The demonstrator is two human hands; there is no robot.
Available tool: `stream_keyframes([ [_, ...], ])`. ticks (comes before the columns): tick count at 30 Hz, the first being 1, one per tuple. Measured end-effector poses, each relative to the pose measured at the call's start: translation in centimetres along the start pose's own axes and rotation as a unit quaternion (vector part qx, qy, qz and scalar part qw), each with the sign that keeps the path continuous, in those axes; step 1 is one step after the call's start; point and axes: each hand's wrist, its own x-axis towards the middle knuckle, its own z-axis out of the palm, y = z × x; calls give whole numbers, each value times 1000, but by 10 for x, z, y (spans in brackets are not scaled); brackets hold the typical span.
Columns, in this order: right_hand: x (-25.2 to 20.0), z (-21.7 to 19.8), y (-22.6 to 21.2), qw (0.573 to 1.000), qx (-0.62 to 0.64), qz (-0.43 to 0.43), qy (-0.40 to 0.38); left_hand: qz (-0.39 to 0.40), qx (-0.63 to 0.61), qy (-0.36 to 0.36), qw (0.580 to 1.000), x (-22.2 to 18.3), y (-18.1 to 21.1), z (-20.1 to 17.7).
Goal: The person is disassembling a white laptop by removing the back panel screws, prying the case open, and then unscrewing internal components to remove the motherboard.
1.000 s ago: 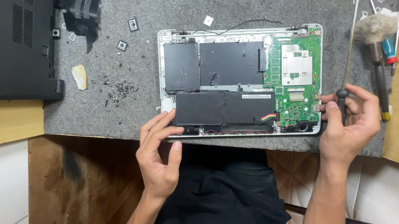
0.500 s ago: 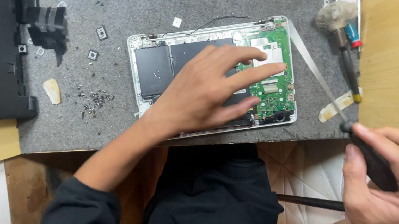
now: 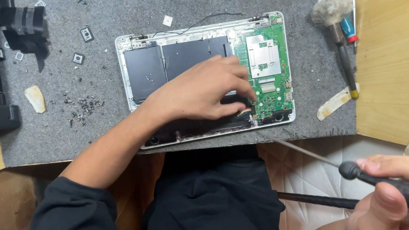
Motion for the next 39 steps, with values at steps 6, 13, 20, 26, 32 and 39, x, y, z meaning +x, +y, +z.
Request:
stream_keyframes([
  [6,-1,2,2,994,61,17,-84,-92,61,-98,989,-7,14,-3],
  [13,4,31,33,925,-170,135,-312,-117,143,-4,983,-3,16,52],
  [20,-7,47,53,918,-131,119,-355,-214,126,62,967,-11,35,56],
  [26,-22,49,76,924,-116,151,-331,-127,312,52,940,-12,57,70],
  [32,-16,53,73,925,-102,152,-332,-189,151,60,968,-5,46,51],
  [39,-17,51,73,925,-98,159,-330,-141,125,66,980,-9,34,63],
])
